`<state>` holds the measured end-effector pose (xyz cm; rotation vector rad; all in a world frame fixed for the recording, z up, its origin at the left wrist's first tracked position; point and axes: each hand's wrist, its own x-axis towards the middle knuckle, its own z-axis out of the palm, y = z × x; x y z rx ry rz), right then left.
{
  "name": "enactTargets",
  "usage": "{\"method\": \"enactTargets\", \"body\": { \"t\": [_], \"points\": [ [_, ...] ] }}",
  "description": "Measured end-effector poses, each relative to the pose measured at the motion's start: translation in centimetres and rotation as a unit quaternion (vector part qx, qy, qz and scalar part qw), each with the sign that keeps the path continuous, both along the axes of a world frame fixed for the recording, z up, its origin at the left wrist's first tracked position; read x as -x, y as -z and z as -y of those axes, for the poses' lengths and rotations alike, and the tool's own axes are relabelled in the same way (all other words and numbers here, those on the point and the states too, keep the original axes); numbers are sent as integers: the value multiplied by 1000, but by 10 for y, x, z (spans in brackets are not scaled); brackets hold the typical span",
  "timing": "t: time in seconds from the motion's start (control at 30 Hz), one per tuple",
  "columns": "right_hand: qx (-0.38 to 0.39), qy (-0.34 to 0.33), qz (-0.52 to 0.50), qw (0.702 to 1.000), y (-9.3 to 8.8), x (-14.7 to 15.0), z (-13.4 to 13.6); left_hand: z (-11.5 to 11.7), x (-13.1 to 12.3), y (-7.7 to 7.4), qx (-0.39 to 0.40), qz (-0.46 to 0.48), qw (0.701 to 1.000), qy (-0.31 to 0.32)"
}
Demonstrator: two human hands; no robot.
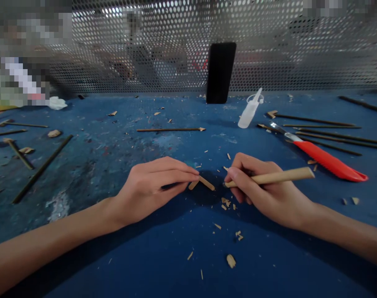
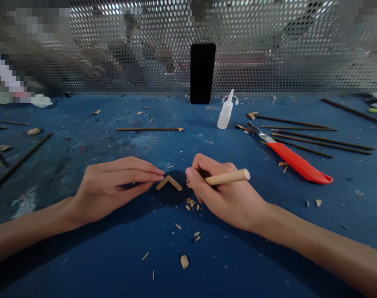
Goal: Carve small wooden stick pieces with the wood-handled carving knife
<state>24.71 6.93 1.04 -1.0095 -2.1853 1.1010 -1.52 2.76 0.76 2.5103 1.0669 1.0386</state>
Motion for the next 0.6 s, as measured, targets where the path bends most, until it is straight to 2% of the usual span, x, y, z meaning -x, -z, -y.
{"method": "enactTargets", "body": {
  "t": [0.23, 0.33, 0.4, 0.5, 0.53, 0.6],
  "points": [
    [-79, 105, -95, 987, 0, 4, 2, 1, -1, 1, 3, 6, 1000, -8],
    [-79, 100, -109, 986, -8, -1, 7, 1, 0, -3, -6, -15, 1000, -8],
    [-62, 54, -91, 992, -14, -10, 15, 1, 2, -8, -20, -43, 999, -6],
    [-77, -42, -57, 995, -21, -30, 30, 1, 6, -18, -52, -85, 994, -34],
    [-101, -50, -81, 990, -21, -34, 36, 0, 7, -21, -58, -96, 993, -42],
    [-79, -218, -7, 973, -19, -38, 47, -2, 8, -25, -51, -115, 991, -38]
  ]
}}
